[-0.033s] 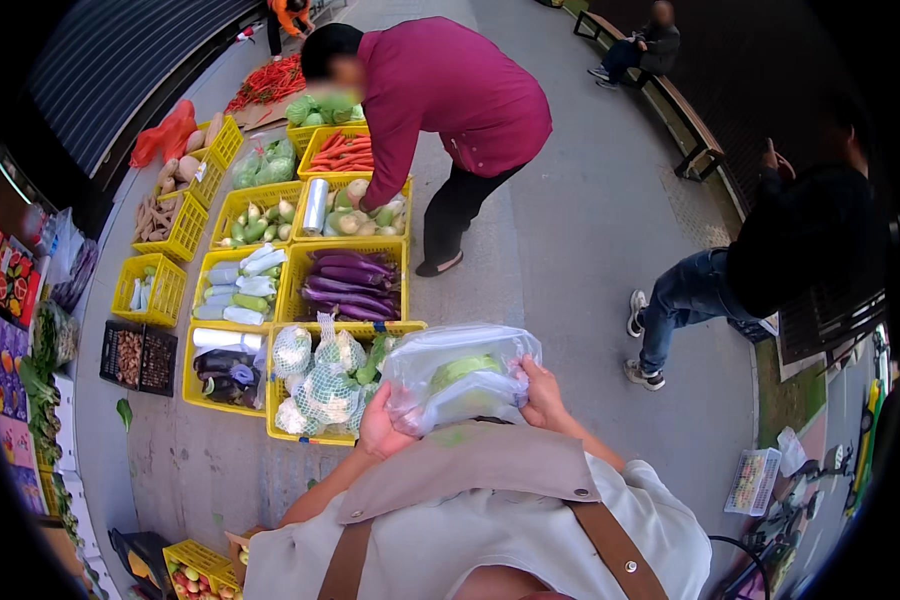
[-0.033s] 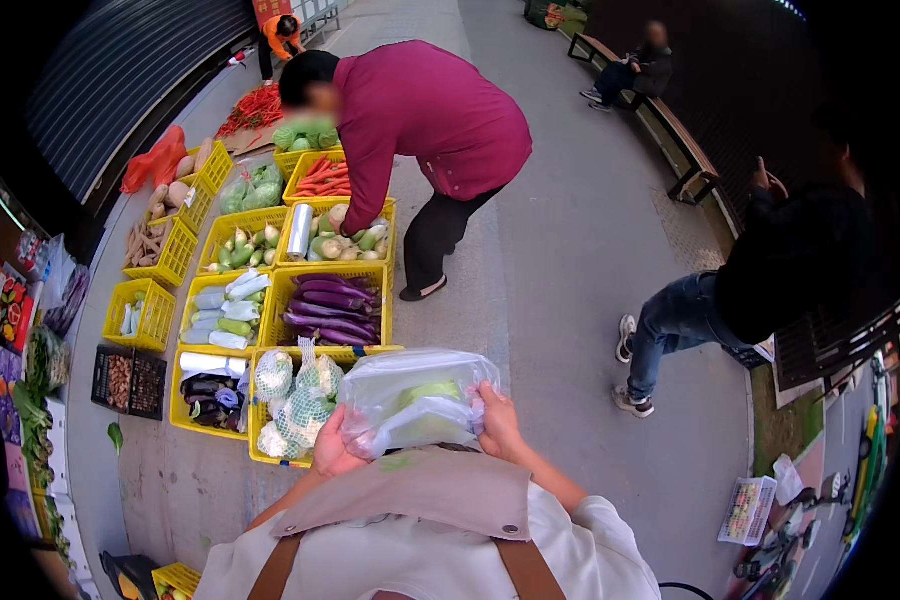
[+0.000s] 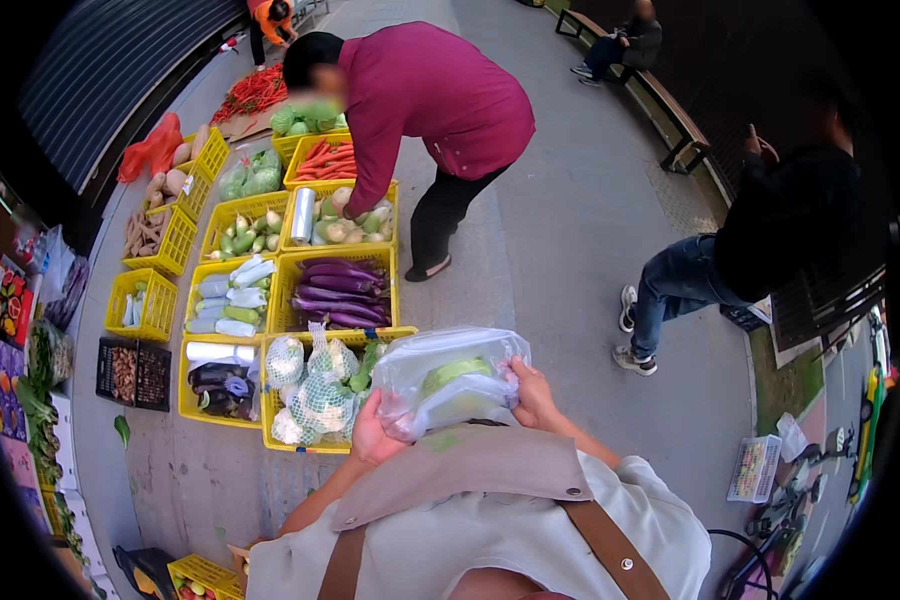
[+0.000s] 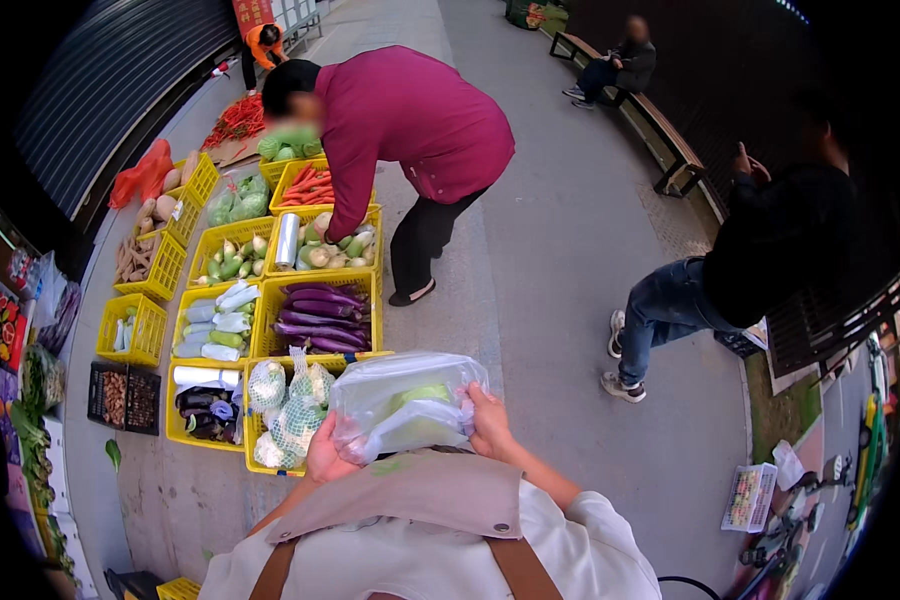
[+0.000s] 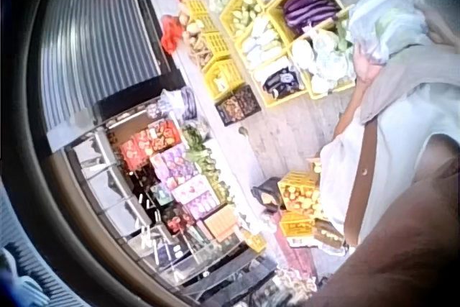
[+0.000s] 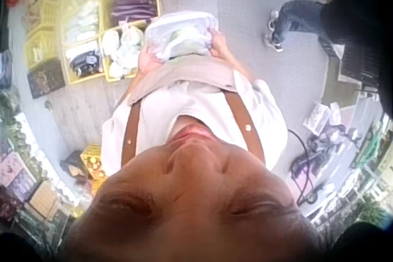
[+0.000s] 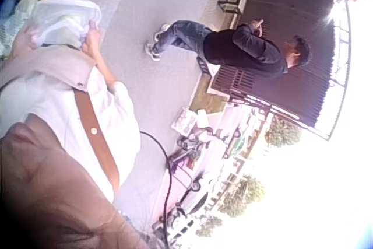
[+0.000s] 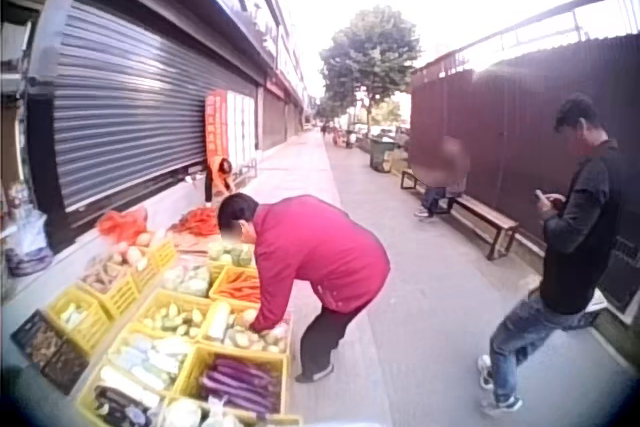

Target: The person selects and bags various vegetables at an outdoor market stall. They place a cabbage and a green vegetable into a plastic bag, then handle a netted bag of onions and a purple eggplant. Finally, they receive a bunch of leafy greens from another person and place them into a bag.

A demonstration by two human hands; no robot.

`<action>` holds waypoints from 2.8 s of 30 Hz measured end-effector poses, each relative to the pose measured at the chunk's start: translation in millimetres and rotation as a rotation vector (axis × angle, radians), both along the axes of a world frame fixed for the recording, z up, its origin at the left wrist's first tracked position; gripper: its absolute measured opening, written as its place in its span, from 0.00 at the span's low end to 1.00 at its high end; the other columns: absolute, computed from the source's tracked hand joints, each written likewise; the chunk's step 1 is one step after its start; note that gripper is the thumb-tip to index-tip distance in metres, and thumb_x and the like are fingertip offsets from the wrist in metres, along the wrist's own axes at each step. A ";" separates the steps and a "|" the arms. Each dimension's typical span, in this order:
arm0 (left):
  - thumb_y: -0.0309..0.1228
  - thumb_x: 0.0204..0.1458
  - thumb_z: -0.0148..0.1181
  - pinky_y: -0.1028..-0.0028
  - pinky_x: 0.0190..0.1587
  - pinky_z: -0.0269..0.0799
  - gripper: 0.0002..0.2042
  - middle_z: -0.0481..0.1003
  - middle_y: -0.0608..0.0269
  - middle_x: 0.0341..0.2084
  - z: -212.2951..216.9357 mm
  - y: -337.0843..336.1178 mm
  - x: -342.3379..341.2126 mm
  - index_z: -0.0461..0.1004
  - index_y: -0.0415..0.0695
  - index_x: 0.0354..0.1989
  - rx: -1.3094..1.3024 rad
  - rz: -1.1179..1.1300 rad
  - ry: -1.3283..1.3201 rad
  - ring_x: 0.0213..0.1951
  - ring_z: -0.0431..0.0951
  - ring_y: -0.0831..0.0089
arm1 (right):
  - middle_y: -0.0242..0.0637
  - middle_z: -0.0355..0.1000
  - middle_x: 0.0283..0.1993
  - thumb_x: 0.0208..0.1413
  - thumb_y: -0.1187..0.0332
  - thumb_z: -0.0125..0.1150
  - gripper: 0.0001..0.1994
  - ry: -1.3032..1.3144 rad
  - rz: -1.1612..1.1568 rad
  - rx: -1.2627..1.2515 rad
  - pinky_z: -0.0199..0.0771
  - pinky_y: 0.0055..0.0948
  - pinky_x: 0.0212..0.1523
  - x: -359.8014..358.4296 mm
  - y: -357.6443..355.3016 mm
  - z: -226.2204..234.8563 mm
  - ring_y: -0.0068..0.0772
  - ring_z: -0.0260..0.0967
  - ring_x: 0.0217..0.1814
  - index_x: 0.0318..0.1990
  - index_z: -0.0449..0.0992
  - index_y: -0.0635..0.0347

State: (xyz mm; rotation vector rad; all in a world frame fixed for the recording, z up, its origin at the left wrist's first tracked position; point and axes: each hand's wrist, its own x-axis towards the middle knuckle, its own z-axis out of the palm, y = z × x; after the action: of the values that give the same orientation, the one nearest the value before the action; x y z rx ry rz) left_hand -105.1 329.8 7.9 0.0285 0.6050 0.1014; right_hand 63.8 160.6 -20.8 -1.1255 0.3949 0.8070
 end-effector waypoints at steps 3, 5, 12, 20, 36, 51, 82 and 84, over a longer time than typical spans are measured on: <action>0.43 0.51 0.39 0.59 0.48 0.57 0.15 0.67 0.59 0.39 -21.2 8.7 -9.8 0.64 0.46 0.37 -0.100 -0.065 -0.223 0.45 0.64 0.61 | 0.32 0.66 0.28 0.52 0.63 0.45 0.11 -0.012 0.035 0.037 0.63 0.23 0.28 0.3 -1.3 -9.3 0.23 0.62 0.28 0.31 0.68 0.61; 0.44 0.51 0.38 0.59 0.45 0.60 0.15 0.68 0.61 0.38 -33.2 13.6 -13.3 0.66 0.48 0.35 -0.157 -0.068 -0.347 0.43 0.65 0.63 | 0.34 0.66 0.30 0.53 0.63 0.44 0.11 -0.001 0.046 0.022 0.64 0.24 0.30 1.2 7.9 -5.1 0.24 0.63 0.30 0.32 0.68 0.63; 0.44 0.51 0.38 0.67 0.33 0.64 0.14 0.70 0.67 0.32 -29.4 15.5 -9.2 0.68 0.50 0.28 -0.017 -0.129 -0.195 0.34 0.68 0.68 | 0.34 0.66 0.32 0.53 0.62 0.43 0.12 -0.037 0.079 -0.023 0.64 0.27 0.33 0.3 2.6 -9.8 0.26 0.63 0.33 0.34 0.67 0.62; 0.44 0.51 0.38 0.69 0.30 0.63 0.14 0.70 0.66 0.32 -46.1 20.4 -13.9 0.68 0.49 0.28 -0.055 -0.099 -0.230 0.33 0.67 0.68 | 0.34 0.66 0.32 0.52 0.63 0.43 0.11 -0.036 0.068 0.006 0.65 0.27 0.34 -2.5 7.6 -7.0 0.26 0.63 0.33 0.34 0.67 0.63; 0.42 0.50 0.41 0.66 0.37 0.65 0.13 0.69 0.63 0.31 -36.4 10.9 -16.9 0.66 0.47 0.26 -0.116 -0.016 -0.182 0.37 0.68 0.66 | 0.30 0.61 0.23 0.52 0.63 0.45 0.11 -0.024 0.066 0.021 0.62 0.24 0.28 -7.5 11.9 -9.1 0.23 0.58 0.25 0.29 0.68 0.63; 0.42 0.49 0.43 0.64 0.40 0.63 0.12 0.69 0.65 0.28 -8.4 5.4 -15.0 0.67 0.47 0.25 -0.071 0.033 -0.061 0.37 0.67 0.66 | 0.36 0.66 0.30 0.54 0.64 0.42 0.11 -0.028 0.103 0.000 0.67 0.30 0.34 -2.5 13.6 -11.3 0.29 0.64 0.31 0.35 0.65 0.64; 0.40 0.51 0.38 0.61 0.49 0.56 0.15 0.67 0.60 0.41 -41.5 35.7 -15.3 0.66 0.44 0.40 -0.015 0.193 -0.389 0.45 0.64 0.64 | 0.37 0.66 0.32 0.54 0.63 0.41 0.12 -0.024 -0.005 0.111 0.67 0.32 0.37 29.0 28.2 -19.5 0.32 0.64 0.34 0.34 0.66 0.63; 0.40 0.52 0.36 0.63 0.48 0.58 0.16 0.67 0.60 0.40 -5.0 39.4 4.6 0.65 0.44 0.43 0.092 0.253 -0.175 0.42 0.66 0.65 | 0.37 0.67 0.32 0.53 0.63 0.42 0.12 0.060 -0.002 0.209 0.66 0.32 0.38 54.1 34.6 -27.9 0.32 0.64 0.34 0.34 0.67 0.63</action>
State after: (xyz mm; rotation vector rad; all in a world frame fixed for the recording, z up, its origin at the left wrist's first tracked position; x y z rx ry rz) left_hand -100.6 369.2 2.9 0.0317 0.4268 0.3729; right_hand 117.9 195.2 -48.6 -0.9078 0.3526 0.8617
